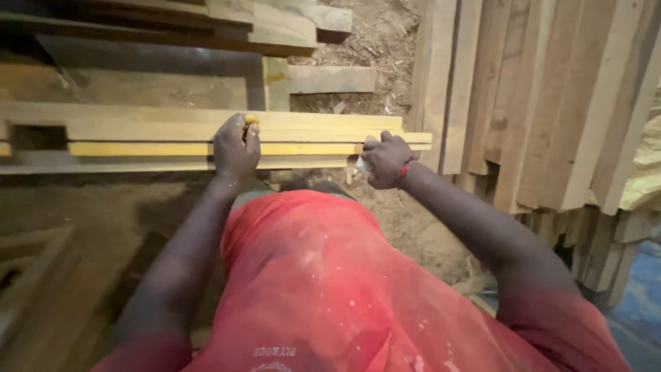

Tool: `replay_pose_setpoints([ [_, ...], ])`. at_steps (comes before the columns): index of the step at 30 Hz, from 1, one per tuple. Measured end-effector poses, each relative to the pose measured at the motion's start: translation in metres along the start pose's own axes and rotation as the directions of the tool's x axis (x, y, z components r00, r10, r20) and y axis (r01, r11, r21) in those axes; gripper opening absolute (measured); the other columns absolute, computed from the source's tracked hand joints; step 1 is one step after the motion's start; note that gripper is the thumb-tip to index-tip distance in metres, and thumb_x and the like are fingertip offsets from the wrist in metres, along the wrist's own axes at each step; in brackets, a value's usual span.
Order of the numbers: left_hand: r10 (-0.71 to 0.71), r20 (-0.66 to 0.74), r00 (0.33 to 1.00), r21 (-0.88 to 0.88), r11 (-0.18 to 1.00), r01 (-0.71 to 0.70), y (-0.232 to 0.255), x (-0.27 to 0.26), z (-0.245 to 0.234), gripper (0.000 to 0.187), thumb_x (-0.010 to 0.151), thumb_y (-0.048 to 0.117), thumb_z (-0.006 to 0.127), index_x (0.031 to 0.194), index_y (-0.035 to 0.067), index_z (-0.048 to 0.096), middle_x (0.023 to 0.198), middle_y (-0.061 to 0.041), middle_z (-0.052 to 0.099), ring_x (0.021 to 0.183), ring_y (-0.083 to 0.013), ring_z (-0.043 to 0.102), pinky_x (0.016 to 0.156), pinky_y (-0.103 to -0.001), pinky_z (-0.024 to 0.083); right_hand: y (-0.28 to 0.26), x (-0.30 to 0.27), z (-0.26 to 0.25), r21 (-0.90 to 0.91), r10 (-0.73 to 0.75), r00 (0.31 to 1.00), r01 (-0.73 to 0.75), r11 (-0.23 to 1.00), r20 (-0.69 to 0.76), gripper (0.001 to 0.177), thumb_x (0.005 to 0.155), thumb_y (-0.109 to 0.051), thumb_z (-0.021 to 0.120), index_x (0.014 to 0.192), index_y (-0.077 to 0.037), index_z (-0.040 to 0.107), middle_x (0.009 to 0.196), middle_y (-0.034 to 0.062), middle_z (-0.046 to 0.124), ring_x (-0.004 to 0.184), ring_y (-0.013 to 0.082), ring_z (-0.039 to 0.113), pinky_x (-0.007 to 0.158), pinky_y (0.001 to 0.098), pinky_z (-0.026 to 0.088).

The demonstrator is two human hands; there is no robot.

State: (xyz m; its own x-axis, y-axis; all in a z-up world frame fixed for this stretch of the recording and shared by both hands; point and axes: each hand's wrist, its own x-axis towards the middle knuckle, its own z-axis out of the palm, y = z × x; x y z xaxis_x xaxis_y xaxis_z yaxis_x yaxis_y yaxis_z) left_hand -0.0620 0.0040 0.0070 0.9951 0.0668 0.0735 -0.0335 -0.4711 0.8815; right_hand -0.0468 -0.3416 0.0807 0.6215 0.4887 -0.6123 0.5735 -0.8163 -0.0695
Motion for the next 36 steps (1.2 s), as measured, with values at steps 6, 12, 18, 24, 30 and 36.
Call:
replay_pose_setpoints([
  [6, -0.127, -0.037, 0.991, -0.002, 0.992, 0.127, 0.011, -0.043, 0.044, 0.015, 0.095, 0.011, 0.061, 0.104, 0.001, 0.067, 0.095, -0.02, 0.068, 0.089, -0.0392, 0.068, 0.081, -0.046, 0.054, 0.056, -0.028, 0.021, -0.019, -0.047, 0.999, 0.048, 0.999, 0.011, 0.035, 0.063, -0.033, 0.067, 0.094, -0.019, 0.077, 0.103, -0.0022, 0.069, 0.092, 0.028, 0.061, 0.083, 0.0394, 0.051],
  [12, -0.167, -0.143, 0.975, 0.227, 0.954, 0.197, -0.001, -0.081, 0.063, 0.036, 0.096, 0.02, 0.068, 0.12, -0.006, 0.062, 0.107, -0.03, 0.066, 0.098, -0.0494, 0.064, 0.086, -0.053, 0.051, 0.119, -0.059, 0.028, 0.046, 0.037, 0.998, -0.039, 0.998, 0.045, 0.034, 0.072, -0.035, 0.069, 0.099, -0.017, 0.079, 0.112, 0.0037, 0.072, 0.097, 0.0263, 0.068, 0.091, 0.0423, 0.05],
  [18, -0.551, -0.201, 0.81, 0.059, 0.819, 0.571, -0.031, -0.084, 0.092, 0.047, 0.088, 0.026, 0.07, 0.118, -0.006, 0.055, 0.117, -0.031, 0.061, 0.104, -0.0463, 0.062, 0.09, -0.053, 0.048, 0.135, -0.102, 0.049, 0.615, 0.292, 0.899, -0.032, 0.788, -0.328, 0.041, 0.082, -0.023, 0.072, 0.119, -0.006, 0.072, 0.121, 0.0134, 0.071, 0.109, 0.0307, 0.068, 0.096, 0.0415, 0.053],
  [24, -0.516, -0.187, 0.836, 0.234, 0.803, 0.548, -0.041, -0.063, 0.139, 0.075, 0.087, 0.022, 0.067, 0.141, -0.02, 0.035, 0.135, -0.049, 0.036, 0.12, -0.0537, 0.047, 0.104, -0.049, 0.041, 0.087, -0.123, 0.076, 0.895, 0.499, 0.832, -0.007, 0.445, -0.242, 0.037, 0.087, -0.018, 0.071, 0.122, -0.006, 0.071, 0.115, 0.0108, 0.071, 0.109, 0.0234, 0.067, 0.093, 0.0351, 0.054],
  [30, -0.631, -0.077, 0.772, 0.124, 0.762, 0.635, -0.002, -0.056, 0.168, 0.069, 0.093, 0.026, 0.062, 0.146, -0.012, 0.038, 0.141, -0.039, 0.04, 0.13, -0.0487, 0.047, 0.117, -0.045, 0.039, 0.079, -0.132, 0.07, 0.833, 0.411, 0.844, 0.072, 0.549, -0.345, 0.038, 0.088, -0.014, 0.07, 0.125, -0.007, 0.071, 0.124, 0.0082, 0.07, 0.111, 0.0188, 0.068, 0.095, 0.0338, 0.054],
  [36, -0.646, -0.552, 0.527, -0.123, 0.688, 0.715, -0.003, -0.047, 0.167, 0.078, 0.09, 0.012, 0.055, 0.155, -0.013, 0.021, 0.15, -0.04, 0.032, 0.131, -0.0481, 0.047, 0.113, -0.047, 0.041, 0.149, -0.106, 0.038, 0.842, 0.308, 0.898, 0.113, 0.528, -0.314, 0.039, 0.088, -0.016, 0.07, 0.127, -0.01, 0.07, 0.126, 0.0041, 0.07, 0.109, 0.0141, 0.067, 0.086, 0.0298, 0.056],
])
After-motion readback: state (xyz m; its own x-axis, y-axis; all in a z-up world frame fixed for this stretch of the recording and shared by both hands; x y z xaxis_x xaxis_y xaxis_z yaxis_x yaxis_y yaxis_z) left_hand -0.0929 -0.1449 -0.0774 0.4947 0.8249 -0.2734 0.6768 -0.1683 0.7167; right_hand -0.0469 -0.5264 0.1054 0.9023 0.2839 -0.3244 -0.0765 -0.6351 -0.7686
